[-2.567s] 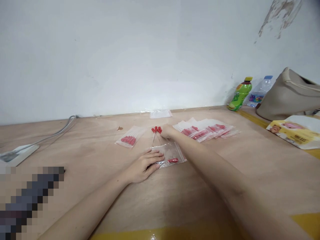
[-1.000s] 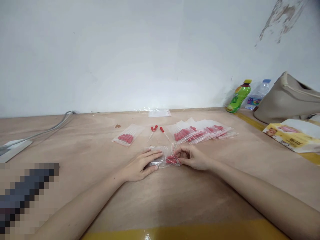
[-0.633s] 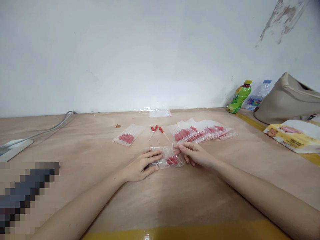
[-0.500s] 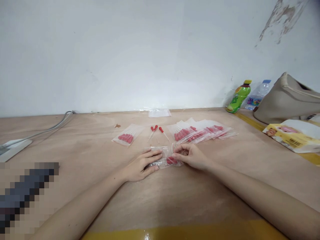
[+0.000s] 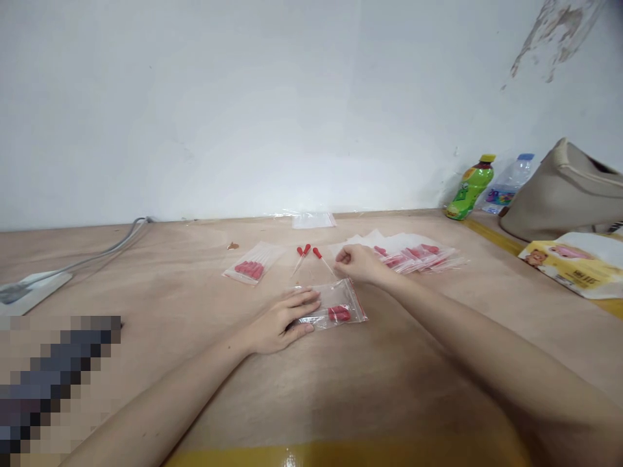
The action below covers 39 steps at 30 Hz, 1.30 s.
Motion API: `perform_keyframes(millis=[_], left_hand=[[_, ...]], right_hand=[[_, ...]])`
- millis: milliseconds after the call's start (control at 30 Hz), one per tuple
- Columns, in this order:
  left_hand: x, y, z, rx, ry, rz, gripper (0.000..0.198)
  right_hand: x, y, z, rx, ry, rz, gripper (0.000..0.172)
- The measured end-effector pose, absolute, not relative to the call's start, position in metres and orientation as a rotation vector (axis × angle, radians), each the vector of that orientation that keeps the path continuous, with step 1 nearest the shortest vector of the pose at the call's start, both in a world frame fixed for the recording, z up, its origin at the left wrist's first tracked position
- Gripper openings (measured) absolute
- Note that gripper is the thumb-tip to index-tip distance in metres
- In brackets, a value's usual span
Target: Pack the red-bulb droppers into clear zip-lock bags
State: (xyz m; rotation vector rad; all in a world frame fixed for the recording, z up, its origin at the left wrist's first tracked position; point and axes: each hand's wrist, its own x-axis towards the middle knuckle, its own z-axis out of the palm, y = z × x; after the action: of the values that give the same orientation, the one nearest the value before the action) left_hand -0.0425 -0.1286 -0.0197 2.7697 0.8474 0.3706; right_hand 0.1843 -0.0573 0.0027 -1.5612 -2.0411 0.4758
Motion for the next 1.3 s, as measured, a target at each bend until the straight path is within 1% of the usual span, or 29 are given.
perform_keyframes(millis=[67, 133, 233, 300, 400, 467, 533, 633, 667, 733, 833, 967, 1100, 1167, 1300], left_hand=[[-0.042, -0.129, -0.02, 2.813, 0.904, 0.396, 0.041], [-0.042, -0.131, -0.02, 2.842, 0.972, 0.413, 0.038], [-0.043, -0.132, -0.019, 2.837, 0.974, 0.416, 0.039], [-0.044, -0.132, -0.018, 2.822, 0.928, 0.435, 0.039], [-0.045, -0.132, -0.018, 2.785, 0.878, 0.469, 0.04], [-0.045, -0.132, -0.018, 2.764, 0.873, 0.488, 0.042], [-0.045, -0.132, -0.019, 2.75, 0.89, 0.503, 0.044], [-0.044, -0.132, -0.018, 2.738, 0.917, 0.497, 0.045], [-0.044, -0.132, -0.018, 2.736, 0.921, 0.491, 0.045], [-0.044, -0.133, -0.018, 2.738, 0.922, 0.489, 0.045], [-0.044, -0.133, -0.018, 2.743, 0.921, 0.496, 0.044], [-0.044, -0.132, -0.018, 2.738, 0.913, 0.515, 0.045], [-0.044, -0.132, -0.018, 2.726, 0.916, 0.503, 0.046], [-0.044, -0.132, -0.017, 2.718, 0.924, 0.499, 0.046], [-0.043, -0.132, -0.018, 2.723, 0.925, 0.498, 0.045]], right_hand=[[0.164, -0.04, 0.002, -1.726, -2.097, 0.391, 0.025], [0.145, -0.026, -0.003, -1.782, -2.104, 0.394, 0.035], [0.129, -0.015, -0.005, -1.817, -2.107, 0.443, 0.036], [0.13, -0.015, 0.0, -1.828, -2.112, 0.467, 0.043], [0.152, -0.027, 0.012, -1.716, -2.024, 0.412, 0.062], [0.176, -0.042, 0.014, -1.457, -1.803, 0.363, 0.068], [0.203, -0.06, 0.008, -1.333, -1.61, 0.425, 0.072], [0.23, -0.086, -0.012, -1.288, -1.344, 0.646, 0.078], [0.234, -0.093, -0.019, -1.265, -1.28, 0.705, 0.079], [0.235, -0.103, -0.029, -1.22, -1.178, 0.782, 0.074], [0.224, -0.11, -0.036, -1.173, -1.084, 0.893, 0.059], [0.209, -0.116, -0.039, -1.113, -0.985, 1.133, 0.041], [0.211, -0.121, -0.042, -1.027, -1.001, 1.31, 0.026], [0.218, -0.121, -0.043, -1.033, -1.108, 1.366, 0.024], [0.231, -0.118, -0.039, -1.073, -1.444, 1.378, 0.029]])
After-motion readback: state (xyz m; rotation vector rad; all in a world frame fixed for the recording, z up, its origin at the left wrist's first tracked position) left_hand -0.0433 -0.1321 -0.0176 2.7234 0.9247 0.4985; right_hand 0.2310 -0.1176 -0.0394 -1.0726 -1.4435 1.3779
